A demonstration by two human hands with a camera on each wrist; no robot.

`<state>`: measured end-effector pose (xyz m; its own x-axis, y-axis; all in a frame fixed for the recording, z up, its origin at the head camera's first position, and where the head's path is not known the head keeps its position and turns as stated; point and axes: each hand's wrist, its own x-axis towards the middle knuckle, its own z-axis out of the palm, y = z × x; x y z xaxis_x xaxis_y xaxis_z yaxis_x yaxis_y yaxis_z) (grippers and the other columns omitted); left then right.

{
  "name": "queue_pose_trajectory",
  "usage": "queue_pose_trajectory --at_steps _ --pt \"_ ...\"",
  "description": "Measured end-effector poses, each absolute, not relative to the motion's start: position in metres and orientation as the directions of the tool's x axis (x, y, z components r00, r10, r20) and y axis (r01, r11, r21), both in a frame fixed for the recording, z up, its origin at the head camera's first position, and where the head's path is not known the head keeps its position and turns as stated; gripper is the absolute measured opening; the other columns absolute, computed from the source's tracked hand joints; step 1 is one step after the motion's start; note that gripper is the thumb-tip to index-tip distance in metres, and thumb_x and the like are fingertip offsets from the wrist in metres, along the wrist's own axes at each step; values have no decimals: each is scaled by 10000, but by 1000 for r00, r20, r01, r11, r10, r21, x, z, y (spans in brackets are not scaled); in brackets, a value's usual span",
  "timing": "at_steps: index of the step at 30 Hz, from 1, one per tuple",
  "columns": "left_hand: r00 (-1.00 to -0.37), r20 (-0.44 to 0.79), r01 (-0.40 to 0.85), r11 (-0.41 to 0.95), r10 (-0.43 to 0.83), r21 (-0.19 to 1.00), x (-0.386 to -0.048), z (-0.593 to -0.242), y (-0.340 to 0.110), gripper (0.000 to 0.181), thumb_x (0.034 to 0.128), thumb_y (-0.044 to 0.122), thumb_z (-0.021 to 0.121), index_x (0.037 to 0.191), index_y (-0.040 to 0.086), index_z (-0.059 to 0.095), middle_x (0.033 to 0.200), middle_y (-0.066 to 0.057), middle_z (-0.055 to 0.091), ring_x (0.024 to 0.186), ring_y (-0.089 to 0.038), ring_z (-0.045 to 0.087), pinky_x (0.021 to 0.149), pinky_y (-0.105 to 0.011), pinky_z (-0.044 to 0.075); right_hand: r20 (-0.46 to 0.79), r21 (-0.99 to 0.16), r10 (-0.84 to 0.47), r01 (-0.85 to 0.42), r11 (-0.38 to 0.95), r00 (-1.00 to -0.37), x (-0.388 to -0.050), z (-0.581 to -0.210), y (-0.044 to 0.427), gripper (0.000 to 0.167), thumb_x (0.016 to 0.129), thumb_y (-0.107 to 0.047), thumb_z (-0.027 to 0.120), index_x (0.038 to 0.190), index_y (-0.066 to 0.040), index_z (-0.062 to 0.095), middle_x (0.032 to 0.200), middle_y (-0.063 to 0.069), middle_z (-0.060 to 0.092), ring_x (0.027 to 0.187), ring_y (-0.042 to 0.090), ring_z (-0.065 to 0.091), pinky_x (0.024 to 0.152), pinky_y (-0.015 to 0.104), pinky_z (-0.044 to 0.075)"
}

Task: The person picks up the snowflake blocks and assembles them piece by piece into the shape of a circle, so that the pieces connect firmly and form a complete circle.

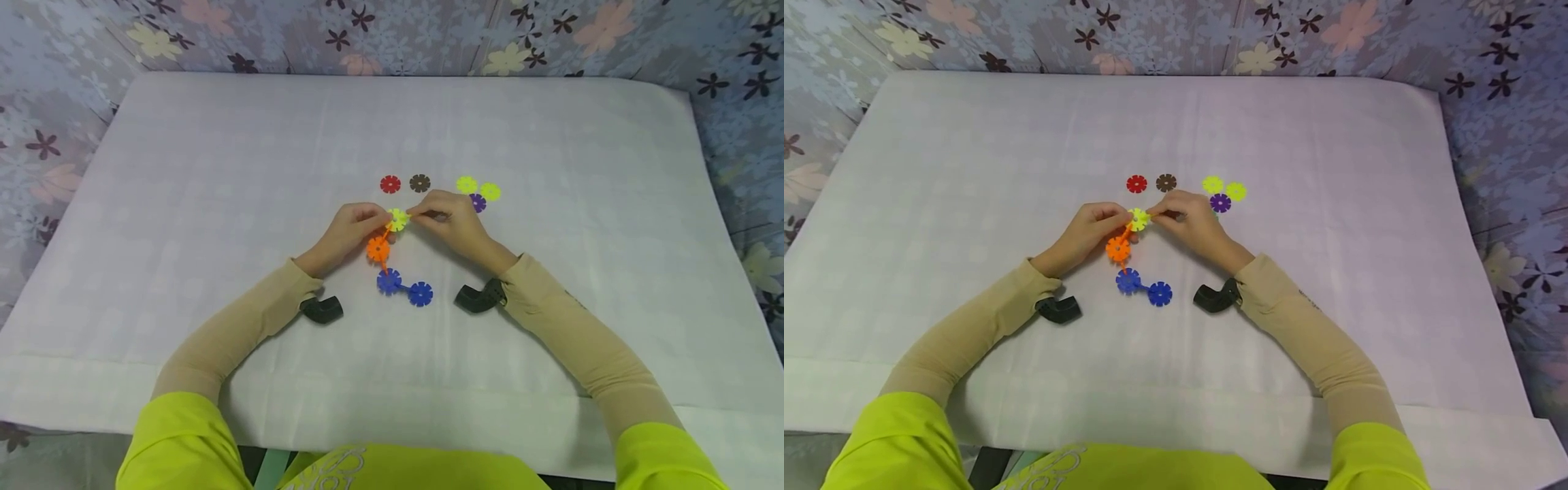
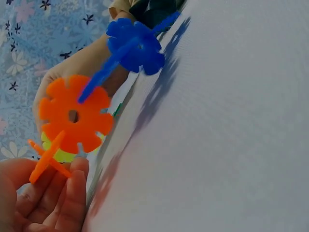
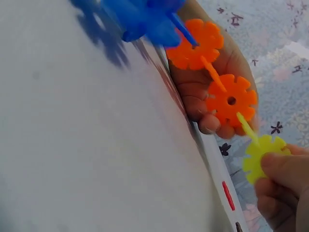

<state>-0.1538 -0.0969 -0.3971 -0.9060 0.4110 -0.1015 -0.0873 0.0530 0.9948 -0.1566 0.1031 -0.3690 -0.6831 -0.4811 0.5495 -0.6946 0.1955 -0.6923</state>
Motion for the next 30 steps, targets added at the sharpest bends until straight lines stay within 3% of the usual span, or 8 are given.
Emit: queue_pose_trajectory --at_steps 4,10,15,19,26,28,30 --pt "-880 -157 -114 121 448 986 -158 -396 -98 235 920 164 518 964 -59 576 805 -143 631 744 -225 556 748 -291 439 524 -734 -424 -644 215 -738 -157 -373 103 110 692 184 655 779 121 634 731 195 604 660 262 567 634 235 477" --pt "-823 -262 -192 188 504 963 -163 -397 -105 354 827 159 653 1103 -30 536 999 -110 617 889 -222 562 832 -295 423 399 -850 -437 -503 152 -806 -158 -376 105 106 734 171 622 827 123 609 863 229 607 772 219 562 693 250 464" --pt "-828 -248 -203 143 502 969 -161 -395 -105 358 826 117 649 1128 -47 546 1010 -126 623 917 -229 570 851 -302 420 292 -933 -512 -359 35 -808 -164 -384 108 103 776 172 571 868 128 584 1040 263 576 980 252 560 834 307 436" --pt "-834 -261 -205 165 486 965 -159 -395 -104 380 827 169 655 1148 -7 555 1023 -92 616 930 -211 540 868 -294 399 260 -945 -548 -327 26 -795 -171 -395 110 125 796 137 574 913 102 597 1069 220 583 1017 263 544 870 341 412" --pt "-812 -266 -219 151 519 964 -159 -396 -106 390 832 231 644 1163 44 555 1024 -114 585 906 -250 491 868 -341 378 287 -851 -580 -481 210 -762 -180 -382 119 290 758 48 671 1040 49 606 1136 157 568 1122 269 425 972 360 264" --pt "-814 -270 -242 123 514 962 -159 -395 -105 368 843 222 631 1150 34 555 991 -129 597 882 -249 505 847 -329 395 289 -787 -547 -520 331 -786 -187 -375 128 292 766 7 682 1045 47 607 1150 164 557 1119 286 419 971 368 249" --pt "-820 -283 -276 90 498 957 -158 -394 -105 352 860 217 613 1141 15 550 960 -151 605 846 -250 543 802 -306 426 262 -720 -459 -488 493 -849 -194 -370 139 268 783 -20 674 1031 59 609 1127 189 558 1088 313 423 948 387 265"
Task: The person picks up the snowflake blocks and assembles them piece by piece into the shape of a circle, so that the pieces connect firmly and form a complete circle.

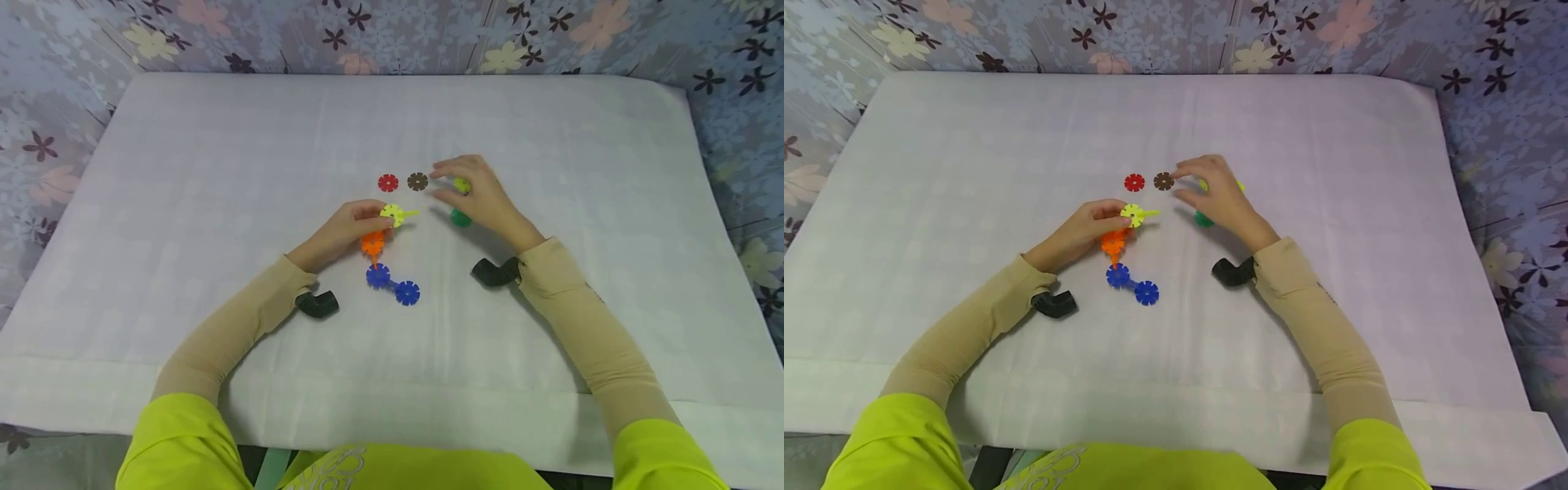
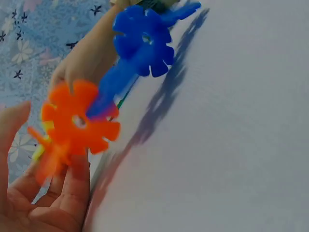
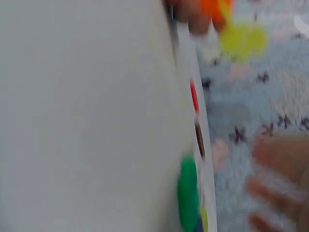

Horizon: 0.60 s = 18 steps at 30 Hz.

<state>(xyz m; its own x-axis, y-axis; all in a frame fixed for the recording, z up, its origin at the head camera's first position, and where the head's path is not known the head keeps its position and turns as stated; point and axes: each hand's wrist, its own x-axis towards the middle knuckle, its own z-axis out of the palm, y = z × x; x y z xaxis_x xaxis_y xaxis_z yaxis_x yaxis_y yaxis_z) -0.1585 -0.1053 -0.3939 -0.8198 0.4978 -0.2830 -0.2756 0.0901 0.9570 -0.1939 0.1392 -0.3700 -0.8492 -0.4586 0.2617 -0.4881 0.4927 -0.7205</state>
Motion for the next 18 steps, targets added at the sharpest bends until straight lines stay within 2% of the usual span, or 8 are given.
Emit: queue_pose_trajectory --at_steps 2,4,6,8,10,14,16,18 --pt "-830 -301 -314 53 469 948 -158 -393 -104 329 878 214 591 1119 -6 551 924 -164 612 807 -234 577 743 -272 455 218 -636 -359 -411 653 -908 -204 -374 152 278 794 -86 678 1035 39 619 1094 188 560 1048 325 421 917 393 269" --pt "-840 -313 -338 24 442 941 -158 -392 -103 315 893 218 568 1094 -25 555 893 -166 616 760 -217 595 674 -239 467 118 -579 -282 -296 759 -952 -208 -374 161 327 810 -128 666 1069 59 599 1057 217 543 1020 352 405 895 419 257" --pt "-856 -307 -341 -8 416 940 -158 -393 -101 291 901 213 556 1048 -38 565 854 -160 616 711 -197 592 622 -217 470 24 -558 -234 -208 803 -972 -210 -376 166 380 819 -164 660 1108 66 575 1045 225 517 1011 357 372 873 432 246" --pt "-878 -275 -310 -28 391 950 -157 -395 -101 257 907 190 546 1002 -47 575 809 -151 616 673 -179 570 595 -205 457 -11 -550 -237 -192 813 -971 -212 -380 167 397 814 -180 670 1104 74 572 1026 226 526 999 350 387 867 433 226" --pt "-900 -243 -274 -35 362 961 -157 -398 -100 228 905 176 548 952 -43 587 770 -134 612 647 -169 546 580 -199 446 0 -583 -242 -197 789 -970 -214 -383 167 365 803 -153 682 1070 72 576 1005 215 543 973 333 413 862 415 227" --pt "-946 -183 -194 -14 269 981 -156 -402 -96 212 896 185 564 848 -19 602 707 -102 603 608 -160 515 549 -194 418 105 -709 -212 -223 670 -972 -210 -386 161 227 788 -67 685 948 45 569 902 165 589 808 254 507 758 301 354" --pt "-962 -159 -166 -13 222 986 -155 -403 -94 215 893 192 569 813 -5 600 687 -93 603 597 -160 521 535 -192 417 92 -835 -228 -200 512 -969 -205 -385 154 189 797 -35 666 928 38 550 845 142 593 707 216 539 651 249 430" --pt "-971 -143 -152 -33 190 988 -154 -403 -92 215 891 188 571 790 -1 593 675 -90 604 595 -161 535 526 -192 416 44 -935 -296 -144 325 -954 -200 -385 145 174 813 -27 645 941 38 546 791 118 608 622 190 564 573 247 470"
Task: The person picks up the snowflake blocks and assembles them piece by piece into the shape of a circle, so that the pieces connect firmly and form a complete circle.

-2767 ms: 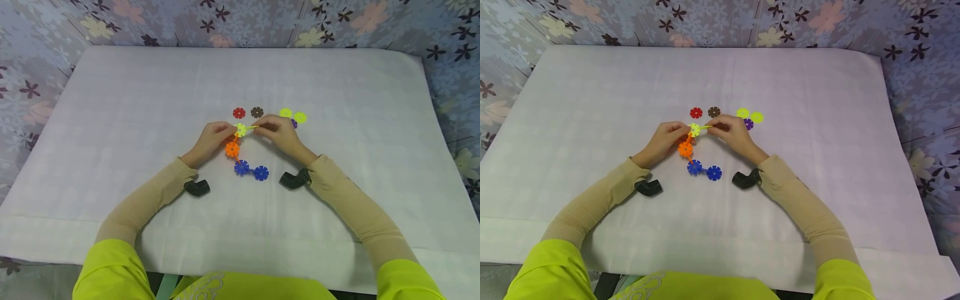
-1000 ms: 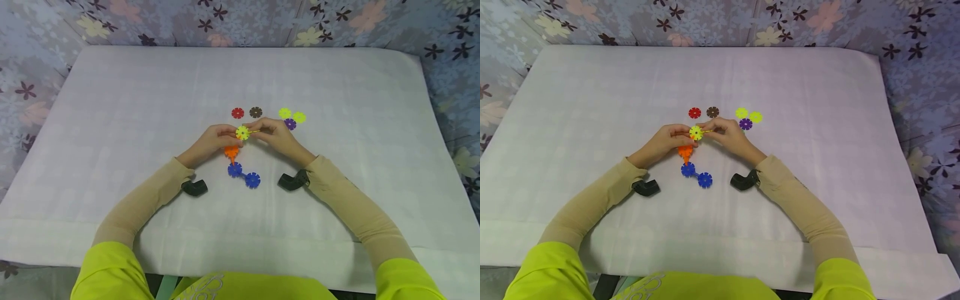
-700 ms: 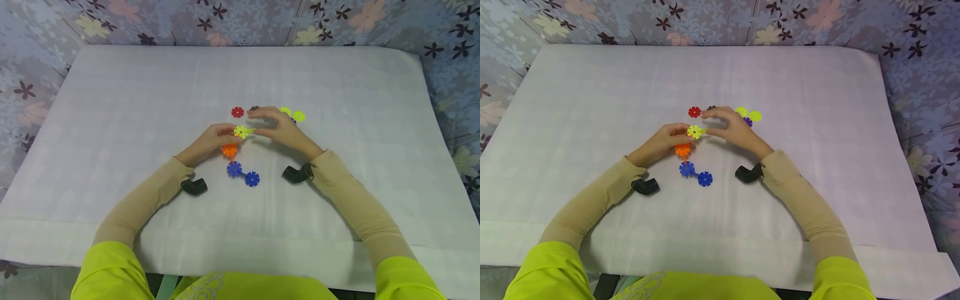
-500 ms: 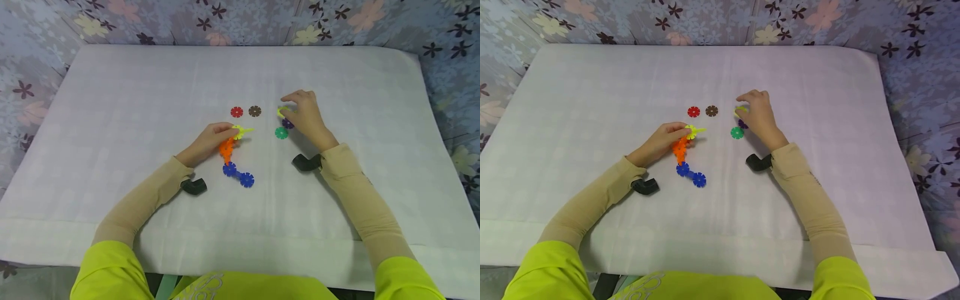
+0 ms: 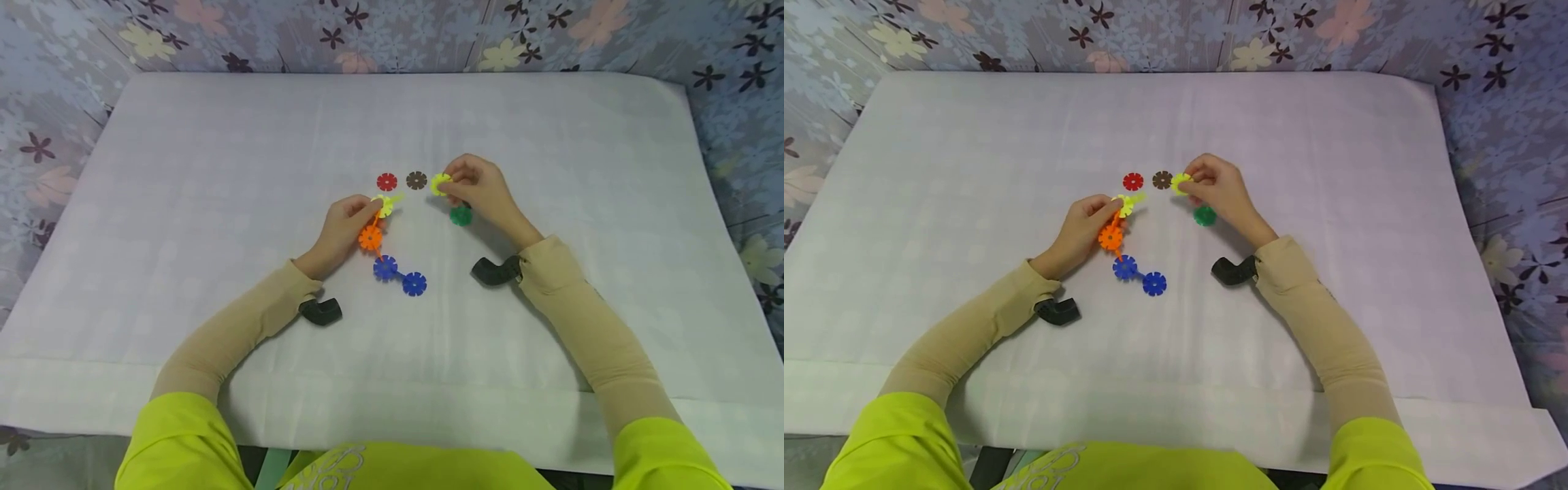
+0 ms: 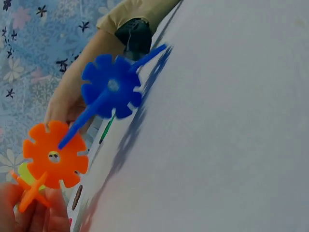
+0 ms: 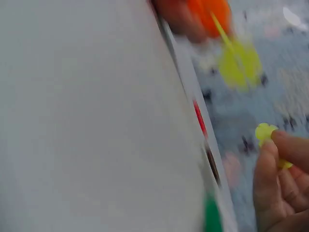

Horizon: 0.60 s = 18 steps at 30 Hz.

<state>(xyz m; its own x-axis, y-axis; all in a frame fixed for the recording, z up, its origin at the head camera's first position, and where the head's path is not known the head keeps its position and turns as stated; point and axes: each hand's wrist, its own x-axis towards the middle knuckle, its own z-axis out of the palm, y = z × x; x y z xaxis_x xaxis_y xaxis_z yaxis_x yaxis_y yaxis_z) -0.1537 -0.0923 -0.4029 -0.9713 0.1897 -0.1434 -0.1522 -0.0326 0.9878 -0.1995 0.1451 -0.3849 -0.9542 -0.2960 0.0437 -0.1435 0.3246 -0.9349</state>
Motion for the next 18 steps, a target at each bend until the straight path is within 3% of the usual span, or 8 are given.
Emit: queue_pose_trajectory --at_steps 3,6,13,18 --pt "-971 -133 -147 -61 196 987 -153 -403 -91 206 894 178 566 808 -6 597 689 -95 614 625 -173 569 552 -199 436 -83 -995 -394 54 83 -915 -191 -386 133 197 835 -8 609 998 47 513 755 105 614 588 187 577 566 276 495" --pt "-962 -131 -143 -34 238 989 -152 -403 -91 218 897 185 561 853 -24 604 720 -103 622 648 -180 570 581 -210 442 -124 -990 -414 143 -15 -902 -185 -390 127 185 840 25 586 1004 54 506 730 89 611 583 173 563 565 264 488" --pt "-947 -153 -149 36 283 988 -151 -400 -92 212 897 149 560 900 -60 596 725 -113 627 640 -175 593 571 -211 451 -79 -995 -378 95 -23 -922 -183 -398 125 213 832 16 601 1025 99 567 756 76 613 564 144 522 529 215 454" --pt "-944 -159 -153 45 289 987 -151 -399 -92 197 892 133 565 891 -61 599 718 -113 629 650 -179 611 570 -217 460 -42 -979 -376 114 -170 -926 -183 -401 125 146 834 47 578 976 72 601 736 88 604 523 138 515 470 212 436"
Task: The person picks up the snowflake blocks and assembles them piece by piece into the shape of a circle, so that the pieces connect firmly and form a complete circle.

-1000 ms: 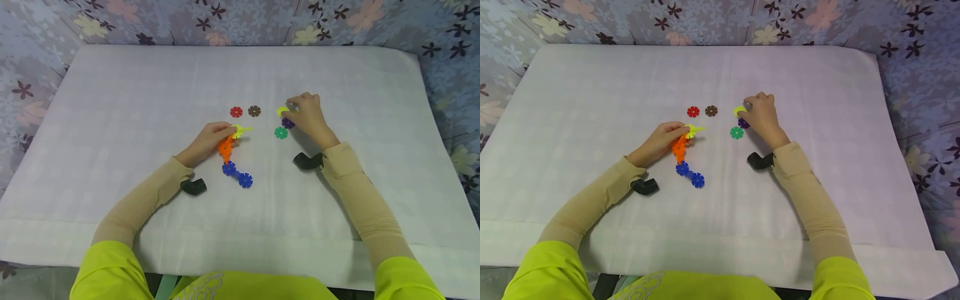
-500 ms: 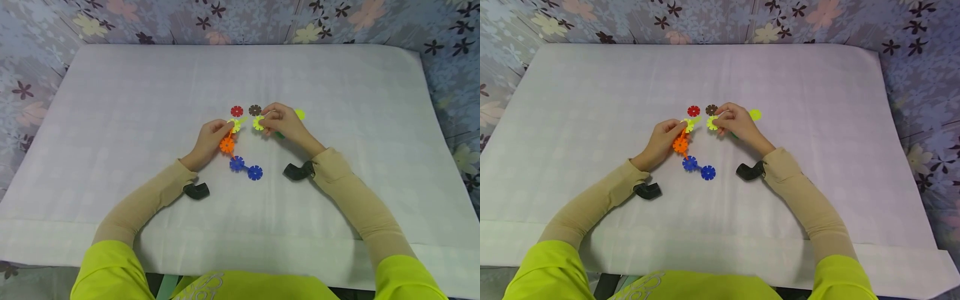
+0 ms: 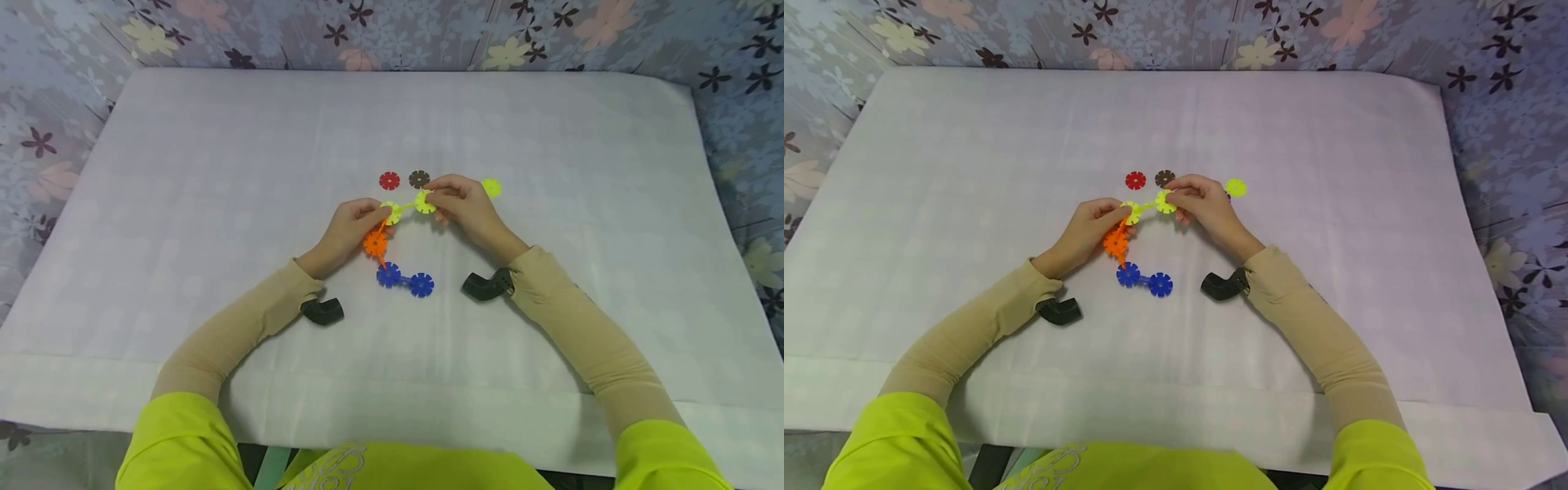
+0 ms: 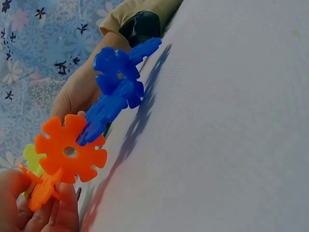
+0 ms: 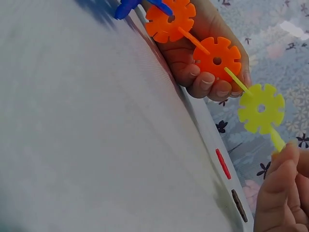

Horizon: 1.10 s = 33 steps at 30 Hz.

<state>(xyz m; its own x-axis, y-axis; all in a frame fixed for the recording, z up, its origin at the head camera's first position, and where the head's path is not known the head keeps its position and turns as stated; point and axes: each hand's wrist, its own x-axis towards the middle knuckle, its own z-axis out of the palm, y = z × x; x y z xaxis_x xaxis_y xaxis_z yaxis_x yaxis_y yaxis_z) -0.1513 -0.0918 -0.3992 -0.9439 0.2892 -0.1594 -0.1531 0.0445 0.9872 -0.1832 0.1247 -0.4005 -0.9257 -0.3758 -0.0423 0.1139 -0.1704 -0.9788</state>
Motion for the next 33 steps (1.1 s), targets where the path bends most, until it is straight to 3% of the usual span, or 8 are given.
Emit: queue_pose_trajectory --at_steps 8,21,25,29,33 --pt "-934 -185 -182 38 307 983 -151 -399 -92 185 890 118 566 894 -63 603 713 -107 636 632 -171 611 563 -211 459 -31 -973 -414 123 -197 -910 -180 -399 123 138 809 102 576 894 6 629 740 81 622 524 137 536 490 223 460" --pt "-926 -158 -161 19 343 987 -149 -398 -93 195 895 118 558 877 -71 602 702 -116 623 618 -170 598 529 -198 444 16 -980 -408 67 -189 -913 -174 -400 120 151 811 143 543 785 2 589 783 76 642 503 131 546 499 233 467" --pt "-925 -139 -150 -3 353 989 -149 -398 -94 202 899 125 552 863 -70 592 699 -135 616 621 -188 591 549 -217 462 47 -993 -388 0 -120 -920 -173 -400 118 62 824 97 565 879 76 583 761 78 618 518 133 542 516 232 463" --pt "-923 -144 -167 -36 356 985 -150 -398 -94 193 912 121 529 884 -67 558 724 -145 624 653 -202 605 609 -245 485 18 -999 -400 -2 -41 -916 -175 -396 119 269 844 39 573 1099 117 537 855 111 578 608 156 549 603 240 466" --pt "-887 -209 -252 -54 413 966 -151 -395 -95 235 930 130 491 1078 -52 500 834 -180 630 754 -247 618 741 -283 476 -27 -1000 -425 25 9 -905 -177 -391 120 401 844 35 564 1232 63 466 1021 127 512 752 166 573 709 266 471"
